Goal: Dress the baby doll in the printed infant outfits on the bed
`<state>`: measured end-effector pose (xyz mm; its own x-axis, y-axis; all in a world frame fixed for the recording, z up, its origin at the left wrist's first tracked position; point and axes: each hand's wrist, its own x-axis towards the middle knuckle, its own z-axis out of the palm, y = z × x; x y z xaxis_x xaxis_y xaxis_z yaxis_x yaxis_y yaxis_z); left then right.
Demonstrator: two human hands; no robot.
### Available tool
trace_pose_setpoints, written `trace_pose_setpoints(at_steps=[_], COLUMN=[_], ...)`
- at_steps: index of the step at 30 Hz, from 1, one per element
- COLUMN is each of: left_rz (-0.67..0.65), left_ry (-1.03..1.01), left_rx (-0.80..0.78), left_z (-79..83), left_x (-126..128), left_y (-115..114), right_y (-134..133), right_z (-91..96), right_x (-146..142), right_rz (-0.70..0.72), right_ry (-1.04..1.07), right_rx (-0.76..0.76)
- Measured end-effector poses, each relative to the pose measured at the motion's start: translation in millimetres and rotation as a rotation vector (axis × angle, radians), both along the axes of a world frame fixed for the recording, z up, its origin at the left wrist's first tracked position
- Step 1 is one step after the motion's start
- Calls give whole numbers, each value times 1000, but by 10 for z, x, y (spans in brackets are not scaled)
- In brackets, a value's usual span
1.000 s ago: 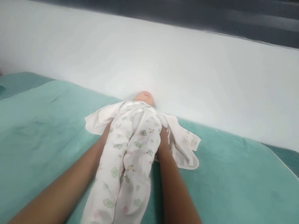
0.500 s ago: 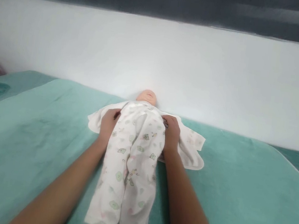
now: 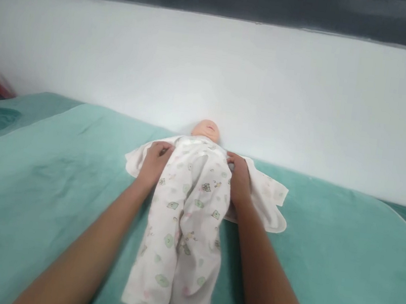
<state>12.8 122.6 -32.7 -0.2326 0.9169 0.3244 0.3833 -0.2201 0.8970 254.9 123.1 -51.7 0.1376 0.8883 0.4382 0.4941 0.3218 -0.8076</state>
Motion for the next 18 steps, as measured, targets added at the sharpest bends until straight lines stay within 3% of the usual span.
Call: trace_pose_setpoints(at_steps=[4, 8, 12, 14, 18], left_rz=[16, 150, 190, 172, 11], left_ry=[-62, -195, -215, -215, -177], left_rx=[24, 153, 212, 189, 41], left_z=[-17, -64, -99, -123, -196], left_x=[32, 52, 40, 0, -158], left_y=[-26, -150, -492, -758, -1441], right_y=[-15, -119, -599, -1025, -1989], right_z=[-69, -50, 155, 324, 581], right_x=[-38, -88, -288, -438, -678], right_rz=[-73, -196, -224, -116, 408], right_ry=[-16, 27, 122, 108, -12], right_rx=[72, 127, 248, 260, 24])
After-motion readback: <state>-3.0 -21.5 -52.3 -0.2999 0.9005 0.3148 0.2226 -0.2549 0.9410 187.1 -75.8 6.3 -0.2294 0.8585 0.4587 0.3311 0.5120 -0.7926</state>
